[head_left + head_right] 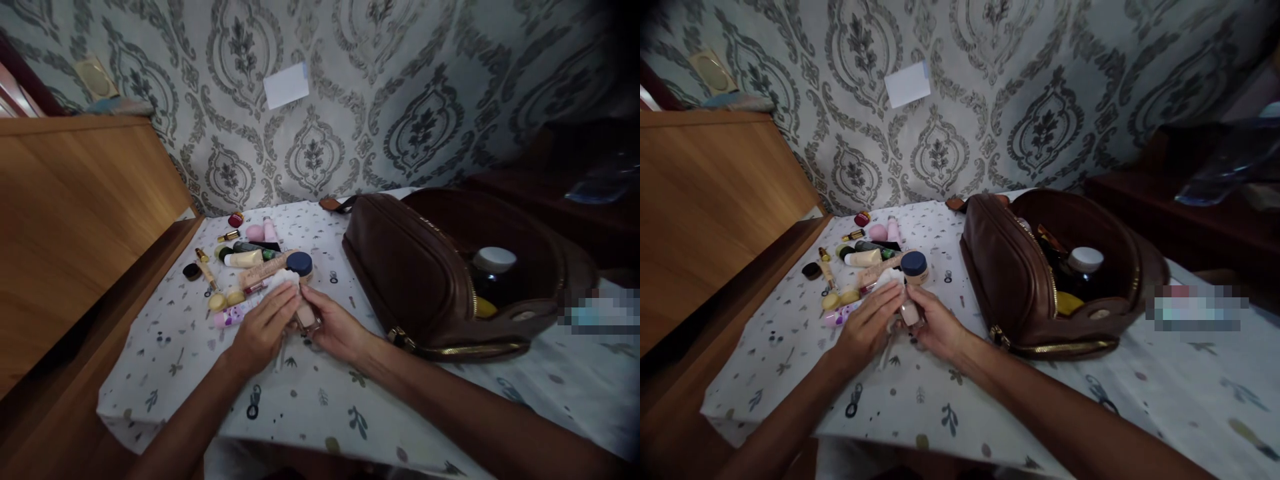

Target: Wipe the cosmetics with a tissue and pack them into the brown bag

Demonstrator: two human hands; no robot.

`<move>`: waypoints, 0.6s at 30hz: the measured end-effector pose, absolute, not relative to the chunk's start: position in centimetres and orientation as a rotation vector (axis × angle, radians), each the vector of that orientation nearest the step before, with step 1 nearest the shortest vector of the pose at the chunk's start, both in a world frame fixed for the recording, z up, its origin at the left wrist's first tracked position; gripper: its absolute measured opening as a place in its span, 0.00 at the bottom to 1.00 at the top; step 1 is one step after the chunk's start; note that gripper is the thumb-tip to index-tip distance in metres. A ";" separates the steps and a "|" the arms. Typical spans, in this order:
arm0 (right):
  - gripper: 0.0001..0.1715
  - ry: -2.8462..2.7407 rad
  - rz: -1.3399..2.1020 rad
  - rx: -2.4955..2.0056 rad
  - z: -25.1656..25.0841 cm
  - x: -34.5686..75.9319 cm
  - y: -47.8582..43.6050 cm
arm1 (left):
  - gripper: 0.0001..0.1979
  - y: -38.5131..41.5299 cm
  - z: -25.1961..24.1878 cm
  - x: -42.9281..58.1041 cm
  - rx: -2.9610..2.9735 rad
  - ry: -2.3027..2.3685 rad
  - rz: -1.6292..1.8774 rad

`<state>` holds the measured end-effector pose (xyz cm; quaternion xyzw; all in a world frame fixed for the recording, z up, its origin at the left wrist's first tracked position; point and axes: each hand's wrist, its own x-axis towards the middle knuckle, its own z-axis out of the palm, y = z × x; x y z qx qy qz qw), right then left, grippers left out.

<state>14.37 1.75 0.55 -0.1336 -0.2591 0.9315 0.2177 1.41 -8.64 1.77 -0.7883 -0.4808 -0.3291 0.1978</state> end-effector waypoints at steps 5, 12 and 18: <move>0.17 -0.838 2.522 -0.464 0.6 14.4 1.0 | 0.23 -8.6 2.1 0.7 -2.003 -1.611 -1.128; 0.16 -0.802 2.492 -0.561 0.3 14.3 1.1 | 0.26 -8.6 1.2 1.3 -2.020 -1.646 -1.146; 0.09 -0.631 2.520 -0.519 0.0 14.1 1.8 | 0.28 -9.0 1.4 2.8 -2.253 -1.409 -1.056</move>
